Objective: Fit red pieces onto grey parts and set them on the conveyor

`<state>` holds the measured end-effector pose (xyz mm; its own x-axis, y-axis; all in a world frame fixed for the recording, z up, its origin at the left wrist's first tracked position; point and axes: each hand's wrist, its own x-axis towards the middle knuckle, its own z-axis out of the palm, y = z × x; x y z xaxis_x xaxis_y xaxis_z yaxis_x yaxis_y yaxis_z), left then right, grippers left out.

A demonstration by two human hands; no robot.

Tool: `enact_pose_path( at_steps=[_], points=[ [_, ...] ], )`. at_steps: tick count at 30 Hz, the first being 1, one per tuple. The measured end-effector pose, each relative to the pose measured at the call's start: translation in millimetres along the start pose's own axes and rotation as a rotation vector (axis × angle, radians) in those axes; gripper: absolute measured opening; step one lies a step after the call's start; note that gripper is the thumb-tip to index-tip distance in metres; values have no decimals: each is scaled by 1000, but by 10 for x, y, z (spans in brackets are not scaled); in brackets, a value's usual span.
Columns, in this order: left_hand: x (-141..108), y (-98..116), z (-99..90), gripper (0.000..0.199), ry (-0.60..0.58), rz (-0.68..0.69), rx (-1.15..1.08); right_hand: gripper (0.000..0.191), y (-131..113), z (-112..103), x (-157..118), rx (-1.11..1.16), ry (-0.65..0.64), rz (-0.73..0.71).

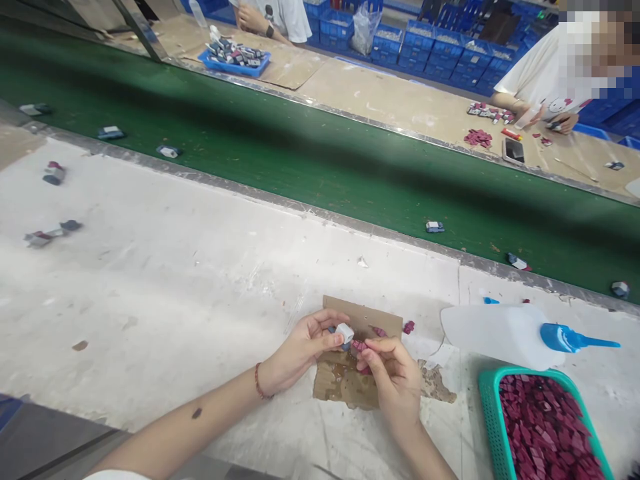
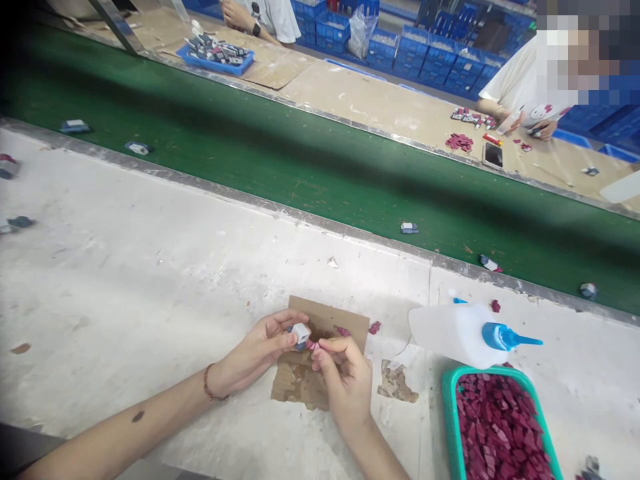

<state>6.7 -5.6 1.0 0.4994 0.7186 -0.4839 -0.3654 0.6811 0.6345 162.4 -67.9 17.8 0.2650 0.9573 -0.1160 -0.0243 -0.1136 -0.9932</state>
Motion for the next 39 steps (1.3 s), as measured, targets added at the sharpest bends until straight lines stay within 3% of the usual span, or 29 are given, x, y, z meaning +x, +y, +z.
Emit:
enact_pose_path(
  at_steps=[4, 11, 18, 24, 34, 39],
  points=[
    [-1, -11, 11, 43, -18, 32, 71, 22, -1, -6, -2, -36, -15, -32],
    [0, -27, -1, 40, -22, 48, 128, 10, -31, -31, 16, -187, -68, -221],
    [-2, 39, -36, 47, -29, 68, 243, 16, -78, -114, 61, -330, -193, -390],
    [-14, 38, 0, 46, -58, 20, 168, 10, -87, -120, 39, -268, -171, -156],
    [-47, -21, 38, 39, -76, 114, 197, 39, -31, 11, 16, 60, -24, 189],
    [-81, -69, 72, 32, -43, 199, 280, 46, -71, 63, -1, 141, 5, 246]
  ],
)
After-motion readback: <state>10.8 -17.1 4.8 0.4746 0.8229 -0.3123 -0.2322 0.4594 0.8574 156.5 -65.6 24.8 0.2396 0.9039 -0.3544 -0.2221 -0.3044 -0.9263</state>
